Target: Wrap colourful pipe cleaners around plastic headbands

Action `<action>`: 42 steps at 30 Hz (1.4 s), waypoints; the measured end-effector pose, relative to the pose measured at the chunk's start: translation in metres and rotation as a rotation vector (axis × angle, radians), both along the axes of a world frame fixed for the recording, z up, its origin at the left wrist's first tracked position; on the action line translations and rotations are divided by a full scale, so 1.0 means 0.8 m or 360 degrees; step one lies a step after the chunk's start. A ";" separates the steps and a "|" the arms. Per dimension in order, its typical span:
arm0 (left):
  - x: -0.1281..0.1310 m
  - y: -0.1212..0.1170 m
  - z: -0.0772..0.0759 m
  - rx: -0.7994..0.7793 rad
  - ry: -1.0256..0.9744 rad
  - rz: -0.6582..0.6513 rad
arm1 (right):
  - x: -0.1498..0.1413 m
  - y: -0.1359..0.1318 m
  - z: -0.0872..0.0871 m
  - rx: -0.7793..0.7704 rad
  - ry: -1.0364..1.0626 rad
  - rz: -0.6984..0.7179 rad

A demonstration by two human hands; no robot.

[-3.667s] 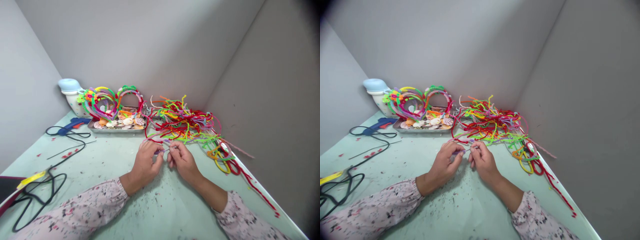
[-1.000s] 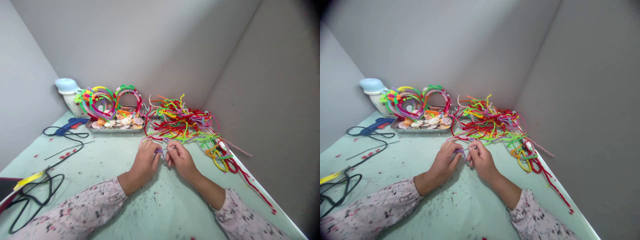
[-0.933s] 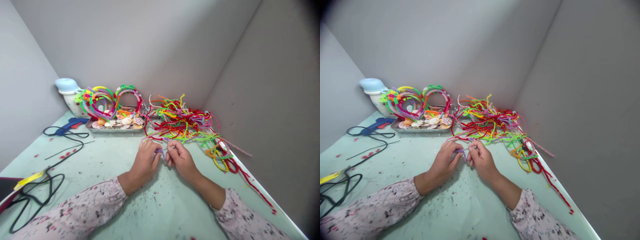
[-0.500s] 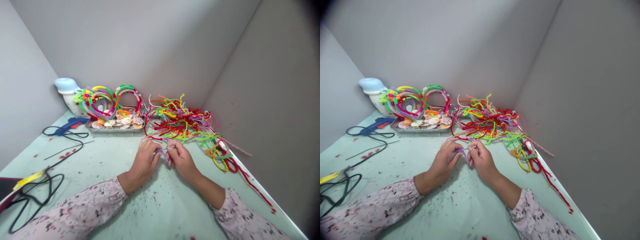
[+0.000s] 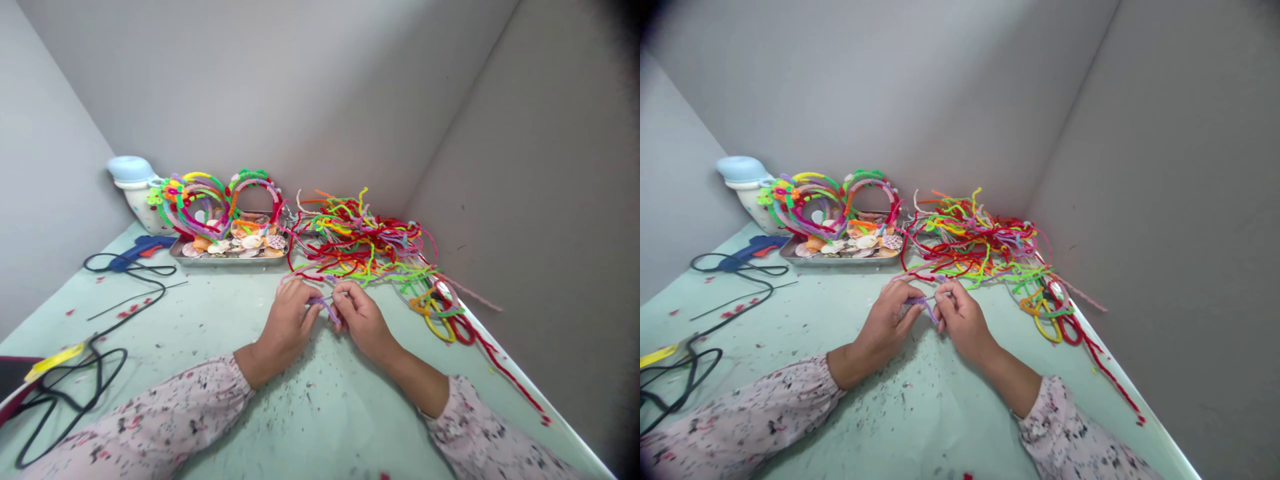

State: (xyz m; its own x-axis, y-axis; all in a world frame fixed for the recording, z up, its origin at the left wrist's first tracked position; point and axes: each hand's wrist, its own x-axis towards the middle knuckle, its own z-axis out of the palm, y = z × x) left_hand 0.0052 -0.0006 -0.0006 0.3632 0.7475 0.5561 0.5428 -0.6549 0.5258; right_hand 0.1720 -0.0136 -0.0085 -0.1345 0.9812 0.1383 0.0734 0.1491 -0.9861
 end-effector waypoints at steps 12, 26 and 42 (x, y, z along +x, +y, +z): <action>0.000 -0.001 0.001 -0.0015 0.0005 0.0017 | 0.001 0.001 -0.003 -0.0008 -0.0013 0.0012; 0.000 -0.003 0.000 -0.0047 -0.0033 0.0032 | 0.002 0.000 -0.001 -0.0025 -0.0029 0.0028; 0.002 -0.005 0.005 -0.0101 -0.0068 0.0063 | 0.001 -0.001 -0.002 0.0038 0.0034 0.0059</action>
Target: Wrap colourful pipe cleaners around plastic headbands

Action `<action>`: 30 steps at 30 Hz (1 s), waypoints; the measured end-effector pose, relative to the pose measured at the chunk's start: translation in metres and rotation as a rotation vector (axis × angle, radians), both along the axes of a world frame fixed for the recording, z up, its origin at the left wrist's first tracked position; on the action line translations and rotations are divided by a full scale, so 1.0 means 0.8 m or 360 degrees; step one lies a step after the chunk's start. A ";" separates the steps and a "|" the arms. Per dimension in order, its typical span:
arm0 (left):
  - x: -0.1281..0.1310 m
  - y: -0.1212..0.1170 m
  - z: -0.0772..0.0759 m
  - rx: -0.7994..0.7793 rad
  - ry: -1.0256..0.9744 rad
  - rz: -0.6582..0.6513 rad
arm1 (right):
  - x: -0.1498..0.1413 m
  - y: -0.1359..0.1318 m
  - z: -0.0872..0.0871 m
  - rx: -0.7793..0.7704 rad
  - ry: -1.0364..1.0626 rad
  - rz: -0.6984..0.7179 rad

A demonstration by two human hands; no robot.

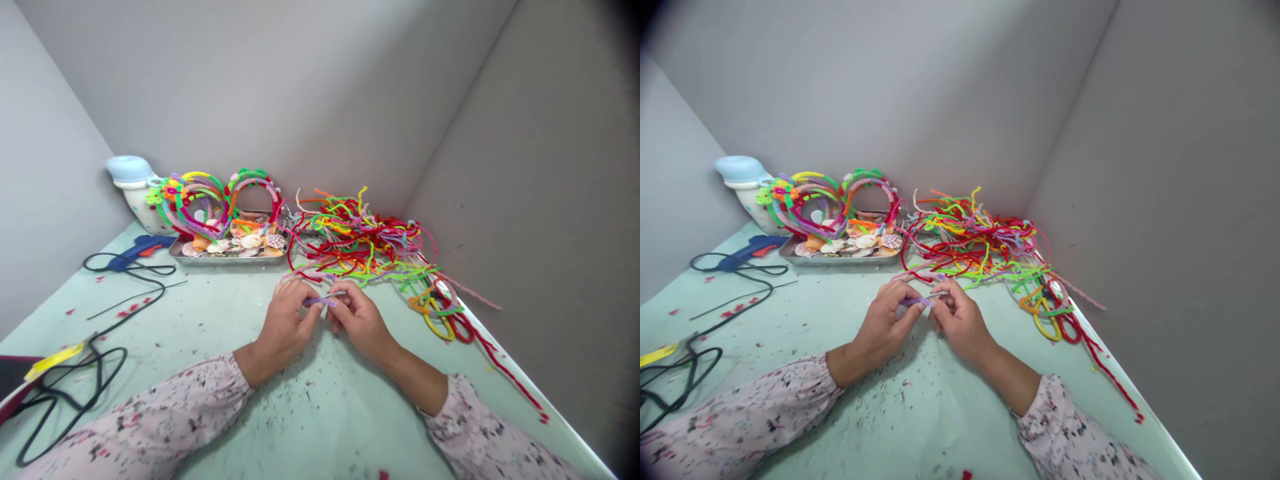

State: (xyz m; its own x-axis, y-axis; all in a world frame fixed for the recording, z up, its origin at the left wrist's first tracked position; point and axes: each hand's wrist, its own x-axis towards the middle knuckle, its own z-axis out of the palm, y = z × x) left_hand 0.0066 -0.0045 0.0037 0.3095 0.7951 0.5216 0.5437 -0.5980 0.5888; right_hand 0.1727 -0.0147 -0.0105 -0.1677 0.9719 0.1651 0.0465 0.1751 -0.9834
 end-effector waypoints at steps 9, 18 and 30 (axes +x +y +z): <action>0.000 0.001 -0.002 0.0005 -0.0016 -0.0055 | -0.001 -0.002 -0.002 0.0130 -0.0055 0.0037; 0.000 0.000 0.004 -0.0017 0.0005 -0.0143 | 0.000 0.000 -0.005 0.0046 -0.0097 -0.0045; 0.000 -0.001 0.002 -0.0023 0.0048 -0.0035 | -0.002 0.003 -0.007 0.0003 -0.0070 -0.0050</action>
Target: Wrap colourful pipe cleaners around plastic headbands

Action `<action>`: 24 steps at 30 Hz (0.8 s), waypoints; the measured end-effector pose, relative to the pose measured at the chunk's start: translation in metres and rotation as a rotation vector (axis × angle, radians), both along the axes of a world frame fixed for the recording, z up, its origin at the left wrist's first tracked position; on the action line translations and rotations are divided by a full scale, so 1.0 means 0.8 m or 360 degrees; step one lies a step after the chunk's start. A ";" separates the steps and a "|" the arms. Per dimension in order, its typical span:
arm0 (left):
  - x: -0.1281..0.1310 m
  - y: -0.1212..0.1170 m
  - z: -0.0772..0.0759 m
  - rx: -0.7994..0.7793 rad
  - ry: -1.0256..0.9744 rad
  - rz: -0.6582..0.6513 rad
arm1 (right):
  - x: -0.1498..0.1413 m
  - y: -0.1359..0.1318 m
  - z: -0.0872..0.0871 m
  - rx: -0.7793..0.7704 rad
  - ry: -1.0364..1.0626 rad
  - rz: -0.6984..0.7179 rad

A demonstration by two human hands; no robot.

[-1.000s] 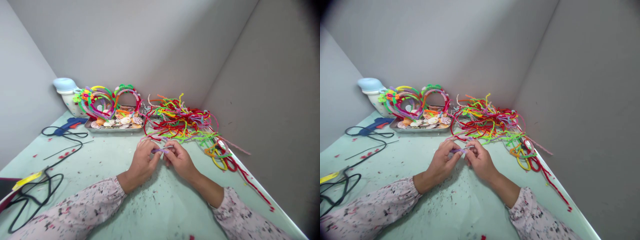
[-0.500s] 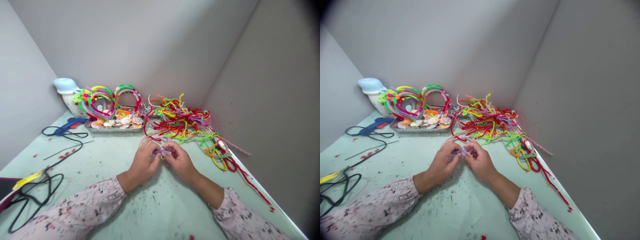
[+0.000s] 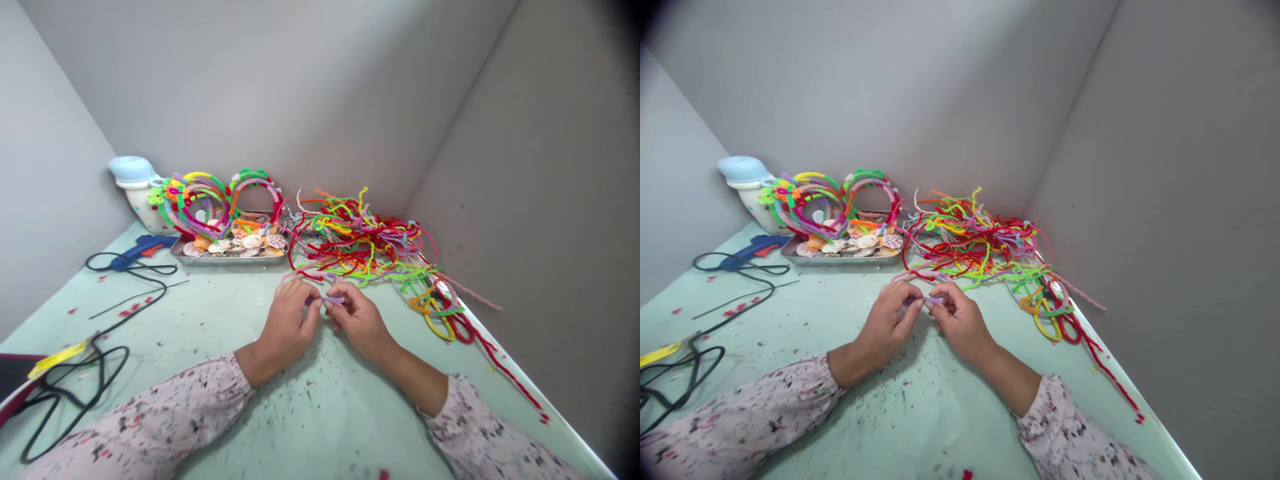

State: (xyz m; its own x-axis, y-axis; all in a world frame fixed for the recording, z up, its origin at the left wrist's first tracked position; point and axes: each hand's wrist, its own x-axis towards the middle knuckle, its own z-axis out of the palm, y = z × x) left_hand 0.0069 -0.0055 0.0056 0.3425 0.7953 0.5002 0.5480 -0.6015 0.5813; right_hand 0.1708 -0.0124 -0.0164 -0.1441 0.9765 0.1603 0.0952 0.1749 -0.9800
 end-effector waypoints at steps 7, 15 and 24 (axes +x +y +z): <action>0.000 -0.001 -0.001 0.0036 0.0047 -0.0030 | 0.000 -0.001 0.005 0.0046 -0.0012 -0.0002; 0.000 0.000 -0.004 0.0072 0.0077 -0.0046 | 0.002 0.000 0.004 0.0008 -0.0024 0.0015; -0.001 -0.001 0.001 0.0085 0.0105 -0.0076 | 0.005 0.000 0.002 -0.0096 0.0014 0.0127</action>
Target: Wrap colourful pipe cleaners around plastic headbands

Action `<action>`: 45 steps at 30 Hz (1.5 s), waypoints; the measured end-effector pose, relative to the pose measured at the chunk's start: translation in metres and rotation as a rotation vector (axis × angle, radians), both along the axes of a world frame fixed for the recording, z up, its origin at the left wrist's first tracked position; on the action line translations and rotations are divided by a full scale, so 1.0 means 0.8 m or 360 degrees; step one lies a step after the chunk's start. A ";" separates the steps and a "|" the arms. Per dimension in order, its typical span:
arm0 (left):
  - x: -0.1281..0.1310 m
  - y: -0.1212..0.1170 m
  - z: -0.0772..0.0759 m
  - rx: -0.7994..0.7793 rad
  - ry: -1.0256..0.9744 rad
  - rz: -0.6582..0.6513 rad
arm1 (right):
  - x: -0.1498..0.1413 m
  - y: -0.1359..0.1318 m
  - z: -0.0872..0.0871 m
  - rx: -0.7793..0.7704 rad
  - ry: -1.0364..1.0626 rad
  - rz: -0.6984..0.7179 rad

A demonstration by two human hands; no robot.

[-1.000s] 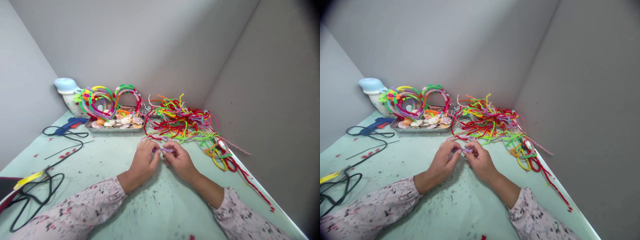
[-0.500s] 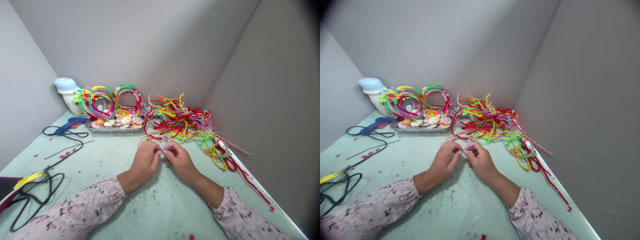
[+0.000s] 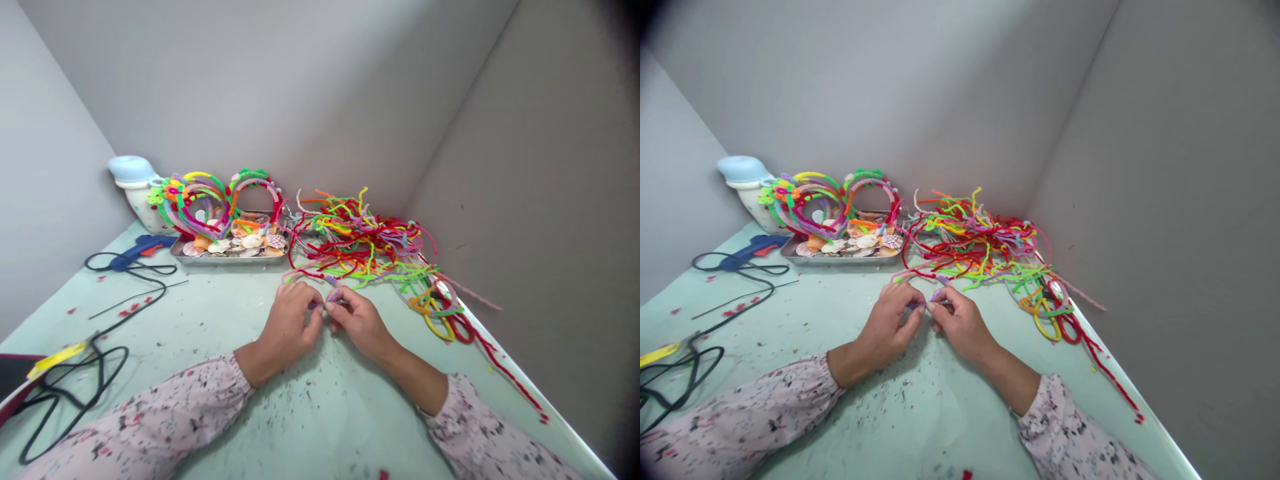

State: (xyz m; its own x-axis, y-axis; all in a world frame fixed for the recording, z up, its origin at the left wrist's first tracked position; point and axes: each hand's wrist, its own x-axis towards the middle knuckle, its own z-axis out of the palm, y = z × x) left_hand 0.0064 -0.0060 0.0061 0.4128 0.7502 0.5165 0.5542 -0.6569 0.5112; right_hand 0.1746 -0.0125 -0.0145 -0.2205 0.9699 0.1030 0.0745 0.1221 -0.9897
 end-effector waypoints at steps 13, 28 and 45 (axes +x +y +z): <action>0.001 0.001 -0.001 -0.0012 0.0024 0.0010 | -0.001 -0.003 0.003 0.0053 -0.0116 -0.0051; 0.002 -0.002 -0.001 0.0086 0.0121 -0.0070 | 0.002 0.003 0.007 -0.0093 -0.0048 0.0075; 0.002 0.000 -0.001 0.0004 0.0036 0.0069 | 0.002 0.000 0.012 -0.0051 0.0007 0.0085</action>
